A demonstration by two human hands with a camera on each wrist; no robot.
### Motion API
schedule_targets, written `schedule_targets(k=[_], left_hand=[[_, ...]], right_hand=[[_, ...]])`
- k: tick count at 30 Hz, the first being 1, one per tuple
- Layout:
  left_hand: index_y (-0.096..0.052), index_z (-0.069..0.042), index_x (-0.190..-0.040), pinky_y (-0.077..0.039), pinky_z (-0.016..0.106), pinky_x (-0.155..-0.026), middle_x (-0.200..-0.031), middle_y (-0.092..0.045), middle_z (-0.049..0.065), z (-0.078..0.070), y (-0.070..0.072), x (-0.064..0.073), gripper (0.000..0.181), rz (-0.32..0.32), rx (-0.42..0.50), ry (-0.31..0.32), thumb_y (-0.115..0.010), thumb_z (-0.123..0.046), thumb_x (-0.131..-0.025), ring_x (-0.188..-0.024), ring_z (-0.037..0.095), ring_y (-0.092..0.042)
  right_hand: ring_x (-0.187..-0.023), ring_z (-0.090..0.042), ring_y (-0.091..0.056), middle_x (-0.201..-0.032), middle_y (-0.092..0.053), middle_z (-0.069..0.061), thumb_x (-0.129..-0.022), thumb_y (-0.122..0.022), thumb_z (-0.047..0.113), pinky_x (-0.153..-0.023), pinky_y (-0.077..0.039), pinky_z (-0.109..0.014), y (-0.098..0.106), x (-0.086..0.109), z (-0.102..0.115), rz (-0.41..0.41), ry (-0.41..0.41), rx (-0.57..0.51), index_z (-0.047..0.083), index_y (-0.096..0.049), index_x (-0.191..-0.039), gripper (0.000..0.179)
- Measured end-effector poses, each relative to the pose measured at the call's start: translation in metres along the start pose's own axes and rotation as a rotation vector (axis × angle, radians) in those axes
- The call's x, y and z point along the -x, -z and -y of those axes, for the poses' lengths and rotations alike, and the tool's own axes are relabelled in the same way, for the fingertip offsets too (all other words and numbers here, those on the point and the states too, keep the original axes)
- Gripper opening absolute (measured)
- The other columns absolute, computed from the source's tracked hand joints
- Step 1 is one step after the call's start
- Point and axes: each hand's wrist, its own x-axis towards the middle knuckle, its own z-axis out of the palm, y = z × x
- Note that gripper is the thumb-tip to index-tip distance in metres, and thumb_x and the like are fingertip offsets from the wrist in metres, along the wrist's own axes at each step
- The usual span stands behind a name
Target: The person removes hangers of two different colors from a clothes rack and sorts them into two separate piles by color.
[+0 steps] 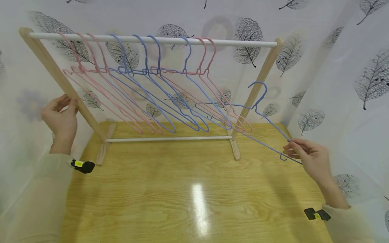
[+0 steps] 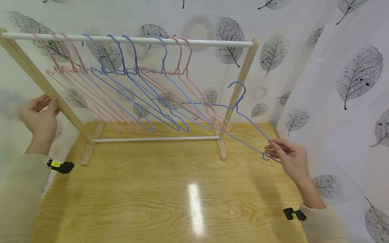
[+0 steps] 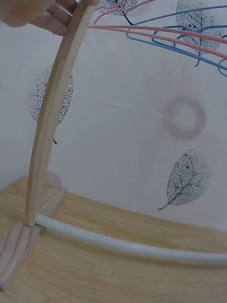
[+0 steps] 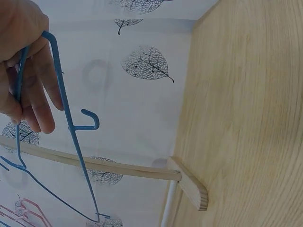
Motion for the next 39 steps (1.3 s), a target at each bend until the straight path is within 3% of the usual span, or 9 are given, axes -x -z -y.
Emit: schedule_targets(k=[3,6,15,22,29,39], left_hand=[[-0.082,-0.011,-0.109,-0.061,0.006,-0.065,-0.083,-0.071,-0.012,0.000,0.001,0.000,0.019,0.000,-0.011,-0.005,-0.082,-0.008,-0.090,-0.063,-0.005,-0.071],[-0.082,-0.010,-0.111,-0.061,0.005,-0.065,-0.083,-0.071,-0.012,0.000,0.001,0.000,0.020,0.002,-0.034,-0.019,-0.081,-0.009,-0.091,-0.063,-0.005,-0.071],[-0.082,-0.010,-0.113,-0.060,0.005,-0.065,-0.083,-0.071,-0.014,-0.002,0.000,0.001,0.021,0.003,-0.063,-0.035,-0.081,-0.011,-0.091,-0.064,-0.006,-0.071],[-0.081,-0.010,-0.114,-0.060,0.004,-0.066,-0.085,-0.070,-0.017,-0.002,-0.001,0.001,0.022,-0.004,-0.113,-0.047,-0.080,-0.012,-0.092,-0.067,-0.007,-0.070],[-0.082,-0.009,-0.109,-0.060,0.005,-0.064,-0.084,-0.072,-0.013,-0.002,-0.001,0.001,0.019,-0.005,-0.031,-0.035,-0.081,-0.008,-0.091,-0.065,-0.005,-0.070],[-0.083,-0.011,-0.106,-0.060,0.005,-0.063,-0.083,-0.072,-0.013,-0.001,-0.002,0.000,0.017,-0.020,-0.032,-0.034,-0.082,-0.007,-0.090,-0.067,-0.005,-0.070]], right_hand=[[-0.079,0.001,-0.078,-0.091,-0.080,0.018,-0.103,-0.059,-0.008,-0.070,-0.067,-0.020,-0.005,0.003,-0.005,0.044,-0.026,0.111,-0.011,-0.072,-0.111,0.015],[-0.079,-0.001,-0.079,-0.092,-0.079,0.018,-0.105,-0.058,-0.004,-0.069,-0.068,-0.023,-0.008,0.006,-0.010,0.114,-0.078,0.137,-0.011,-0.071,-0.113,0.016],[-0.079,-0.012,-0.080,-0.094,-0.078,0.014,-0.109,-0.057,0.006,-0.068,-0.070,-0.029,-0.019,0.017,-0.028,0.297,-0.230,0.093,-0.011,-0.067,-0.122,0.024],[-0.080,-0.014,-0.081,-0.097,-0.079,0.012,-0.111,-0.053,0.009,-0.067,-0.071,-0.034,-0.023,0.026,-0.041,0.409,-0.294,0.029,-0.014,-0.065,-0.124,0.029],[-0.080,-0.014,-0.081,-0.099,-0.080,0.015,-0.112,-0.054,0.014,-0.066,-0.071,-0.036,-0.026,0.028,-0.052,0.474,-0.352,0.017,-0.015,-0.064,-0.125,0.034],[-0.084,-0.018,-0.081,-0.103,-0.080,0.010,-0.112,-0.054,0.020,-0.066,-0.071,-0.037,-0.030,0.026,-0.070,0.549,-0.451,-0.009,-0.018,-0.058,-0.133,0.043]])
